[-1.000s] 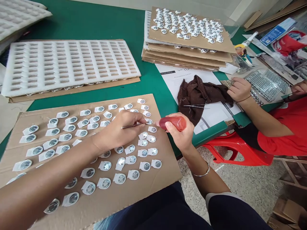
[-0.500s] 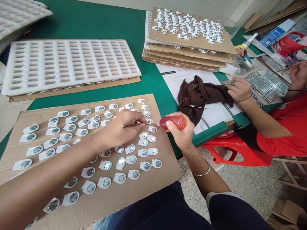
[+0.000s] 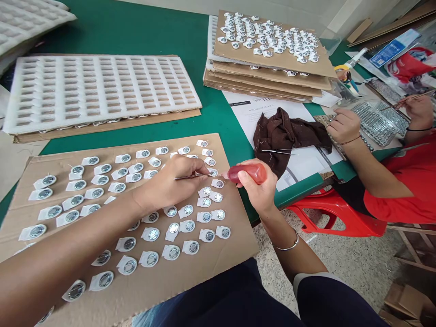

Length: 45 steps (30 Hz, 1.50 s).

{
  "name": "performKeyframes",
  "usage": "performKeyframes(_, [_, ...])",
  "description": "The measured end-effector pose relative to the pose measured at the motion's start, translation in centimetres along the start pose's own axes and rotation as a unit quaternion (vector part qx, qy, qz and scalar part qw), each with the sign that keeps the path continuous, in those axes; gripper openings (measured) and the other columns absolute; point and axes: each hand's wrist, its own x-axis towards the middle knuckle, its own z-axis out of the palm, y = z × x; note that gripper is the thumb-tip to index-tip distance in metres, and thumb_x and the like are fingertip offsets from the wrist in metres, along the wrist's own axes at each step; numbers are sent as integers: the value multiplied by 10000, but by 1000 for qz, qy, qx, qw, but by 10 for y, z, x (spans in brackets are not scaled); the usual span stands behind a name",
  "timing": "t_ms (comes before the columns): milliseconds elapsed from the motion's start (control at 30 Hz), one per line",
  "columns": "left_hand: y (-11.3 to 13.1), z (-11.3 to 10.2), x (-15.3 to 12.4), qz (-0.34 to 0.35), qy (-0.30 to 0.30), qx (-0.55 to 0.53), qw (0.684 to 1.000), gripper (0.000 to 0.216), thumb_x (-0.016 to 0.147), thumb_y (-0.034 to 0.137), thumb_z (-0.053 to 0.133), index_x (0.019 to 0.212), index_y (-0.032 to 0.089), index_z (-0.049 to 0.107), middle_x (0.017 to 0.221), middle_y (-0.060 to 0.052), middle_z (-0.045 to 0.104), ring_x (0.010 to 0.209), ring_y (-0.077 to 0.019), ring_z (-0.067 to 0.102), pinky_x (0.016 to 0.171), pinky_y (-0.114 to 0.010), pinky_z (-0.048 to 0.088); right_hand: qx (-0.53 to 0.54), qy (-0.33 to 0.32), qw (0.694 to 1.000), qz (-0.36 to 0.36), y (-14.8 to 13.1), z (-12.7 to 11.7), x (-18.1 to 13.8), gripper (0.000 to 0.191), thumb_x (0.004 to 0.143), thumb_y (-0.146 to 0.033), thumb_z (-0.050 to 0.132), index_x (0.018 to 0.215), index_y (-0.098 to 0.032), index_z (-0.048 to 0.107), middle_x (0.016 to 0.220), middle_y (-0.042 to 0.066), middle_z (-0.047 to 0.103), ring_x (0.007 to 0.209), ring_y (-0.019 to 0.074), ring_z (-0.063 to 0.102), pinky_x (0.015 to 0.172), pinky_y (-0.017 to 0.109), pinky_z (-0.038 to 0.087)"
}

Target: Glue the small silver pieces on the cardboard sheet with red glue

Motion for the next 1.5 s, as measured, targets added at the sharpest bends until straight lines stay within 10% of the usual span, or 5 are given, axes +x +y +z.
performKeyframes(1100, [-1,0,-1,-5,3,-17,1000,166,838,281,495,833,192,635,555,21,550,460,-92,428,488,-237,354,17,-38,999,-8,-4,3,-2,224,723,-293,685,926,-219,625,925,30,635,794,166,636,611,287,569])
performKeyframes(1500, [6,5,-11,24,104,-9,994,159,784,259,570,864,184,685,768,-24,660,598,-118,566,515,-230,421,312,73,934,158,4,-8,16,293,793,-464,561,882,-186,581,724,15,678,520,117,624,374,194,469])
